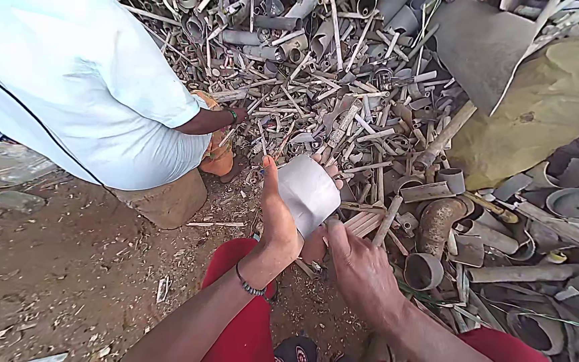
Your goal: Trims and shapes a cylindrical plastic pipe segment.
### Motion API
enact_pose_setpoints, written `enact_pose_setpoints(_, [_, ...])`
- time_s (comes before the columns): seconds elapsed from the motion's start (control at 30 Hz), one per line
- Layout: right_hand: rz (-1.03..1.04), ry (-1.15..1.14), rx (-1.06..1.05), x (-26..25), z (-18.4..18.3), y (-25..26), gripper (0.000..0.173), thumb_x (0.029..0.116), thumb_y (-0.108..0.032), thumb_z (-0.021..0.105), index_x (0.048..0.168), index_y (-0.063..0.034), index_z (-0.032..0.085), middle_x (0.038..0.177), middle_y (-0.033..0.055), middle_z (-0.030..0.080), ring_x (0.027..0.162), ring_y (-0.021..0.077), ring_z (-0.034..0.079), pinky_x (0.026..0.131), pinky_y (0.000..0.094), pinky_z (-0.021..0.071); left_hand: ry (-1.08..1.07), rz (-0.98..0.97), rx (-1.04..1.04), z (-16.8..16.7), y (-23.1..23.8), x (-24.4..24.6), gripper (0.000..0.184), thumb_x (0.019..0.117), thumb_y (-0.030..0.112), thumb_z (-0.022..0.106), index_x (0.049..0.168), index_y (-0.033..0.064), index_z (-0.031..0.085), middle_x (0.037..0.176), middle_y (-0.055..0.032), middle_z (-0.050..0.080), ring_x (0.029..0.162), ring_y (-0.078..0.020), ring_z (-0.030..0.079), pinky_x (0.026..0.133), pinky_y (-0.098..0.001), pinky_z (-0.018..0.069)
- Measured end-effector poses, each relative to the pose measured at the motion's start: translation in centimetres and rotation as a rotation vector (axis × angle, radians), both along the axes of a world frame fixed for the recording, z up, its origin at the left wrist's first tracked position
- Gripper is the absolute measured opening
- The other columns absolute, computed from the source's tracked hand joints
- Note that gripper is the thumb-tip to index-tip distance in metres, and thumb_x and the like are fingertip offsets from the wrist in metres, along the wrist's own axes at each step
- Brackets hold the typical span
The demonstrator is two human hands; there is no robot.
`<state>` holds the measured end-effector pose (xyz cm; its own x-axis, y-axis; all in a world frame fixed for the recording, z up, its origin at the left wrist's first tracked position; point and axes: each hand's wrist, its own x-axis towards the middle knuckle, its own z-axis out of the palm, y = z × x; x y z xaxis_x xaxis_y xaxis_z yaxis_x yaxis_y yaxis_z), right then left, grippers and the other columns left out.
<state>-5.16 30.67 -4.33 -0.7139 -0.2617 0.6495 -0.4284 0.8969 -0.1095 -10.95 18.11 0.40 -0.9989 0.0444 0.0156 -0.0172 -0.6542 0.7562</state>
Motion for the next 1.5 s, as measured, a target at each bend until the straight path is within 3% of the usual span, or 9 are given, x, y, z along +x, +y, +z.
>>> enact_pose_setpoints(0.1, [-0.080,-0.068,-0.047,-1.0,1.4,1.1,0.022,0.0992,-0.011,0.054,0.112,0.0037,0.064,0.061,0.0113,0.060,0.044,0.0287,0.061,0.040,0.0397,0.0478,0.007,0.046,-0.063,0.0,0.2,0.4,0.081,0.1038,0.065,0.009,0.136,0.0082,0.056,0.116,-0.0179,0.071,0.102,-0.0317,0.072,0.087,-0.0479,0.0607])
enact_pose_setpoints(0.4, [-0.054,-0.115,-0.110,-1.9,2.4,1.7,0.022,0.1027,-0.016,0.049,0.109,0.0004,0.062,0.059,0.0086,0.058,0.048,0.0291,0.062,0.042,0.0413,0.0476,0.062,0.097,-0.127,0.1,0.3,0.4,0.076,0.1053,0.062,0.013,0.135,0.0085,0.057,0.119,-0.0154,0.070,0.108,-0.0284,0.070,0.090,-0.0468,0.0591])
enact_pose_setpoints(0.53, [0.016,-0.061,-0.218,-1.6,3.3,2.1,0.026,0.1068,-0.024,0.041,0.103,-0.0037,0.058,0.052,-0.0022,0.046,0.043,0.0163,0.052,0.040,0.0319,0.0406,0.017,0.062,-0.135,0.6,0.6,0.8,0.067,0.1066,0.059,0.019,0.137,0.0121,0.057,0.119,-0.0123,0.070,0.110,-0.0253,0.069,0.092,-0.0447,0.0585])
enact_pose_setpoints(0.77, [0.067,-0.239,-0.307,-2.1,2.3,3.0,0.031,0.1080,-0.026,0.036,0.104,-0.0038,0.058,0.054,-0.0049,0.043,0.046,0.0100,0.050,0.045,0.0278,0.0414,0.011,0.071,-0.208,0.8,0.7,1.1,0.058,0.1081,0.055,0.024,0.125,0.0164,0.064,0.109,-0.0041,0.072,0.100,-0.0165,0.071,0.086,-0.0371,0.0603])
enact_pose_setpoints(0.93, [0.119,-0.261,-0.387,-2.3,1.9,3.5,0.034,0.1096,-0.027,0.035,0.104,-0.0029,0.058,0.054,-0.0047,0.048,0.045,0.0078,0.053,0.045,0.0261,0.0462,0.049,-0.010,-0.220,0.6,0.3,0.9,0.062,0.1080,0.056,0.023,0.136,0.0137,0.059,0.117,-0.0062,0.071,0.108,-0.0184,0.069,0.092,-0.0384,0.0588])
enact_pose_setpoints(1.1, [0.296,-0.479,-0.568,-1.6,1.4,2.6,0.032,0.1109,-0.027,0.034,0.108,-0.0028,0.055,0.057,-0.0044,0.050,0.045,0.0066,0.054,0.044,0.0258,0.0499,0.026,-0.042,-0.202,0.5,0.4,0.8,0.063,0.1079,0.056,0.022,0.134,0.0124,0.059,0.114,-0.0098,0.072,0.104,-0.0220,0.071,0.088,-0.0394,0.0602])
enact_pose_setpoints(1.23, [0.362,-0.532,-0.515,0.6,1.1,0.3,0.030,0.1104,-0.028,0.038,0.110,-0.0042,0.055,0.060,-0.0022,0.049,0.049,0.0102,0.055,0.049,0.0291,0.0496,0.071,-0.073,-0.147,-0.3,0.1,0.1,0.079,0.1037,0.066,0.013,0.133,0.0081,0.058,0.116,-0.0177,0.071,0.104,-0.0299,0.071,0.090,-0.0456,0.0592])
enact_pose_setpoints(1.4, [0.267,-0.509,-0.590,-1.4,1.9,1.9,0.034,0.1106,-0.026,0.036,0.120,0.0004,0.055,0.059,-0.0037,0.050,0.047,0.0068,0.054,0.047,0.0261,0.0501,-0.006,0.024,-0.220,0.1,0.4,0.8,0.075,0.1036,0.067,0.014,0.134,0.0139,0.058,0.113,-0.0108,0.071,0.103,-0.0235,0.070,0.087,-0.0421,0.0600])
enact_pose_setpoints(1.5, [0.311,-0.435,-0.494,0.1,1.1,0.3,0.028,0.1084,-0.024,0.041,0.111,-0.0008,0.056,0.057,-0.0022,0.049,0.047,0.0100,0.054,0.046,0.0285,0.0485,0.057,-0.029,-0.163,-0.3,0.4,0.4,0.084,0.1023,0.068,0.008,0.131,0.0087,0.060,0.110,-0.0163,0.073,0.099,-0.0278,0.072,0.087,-0.0436,0.0601])
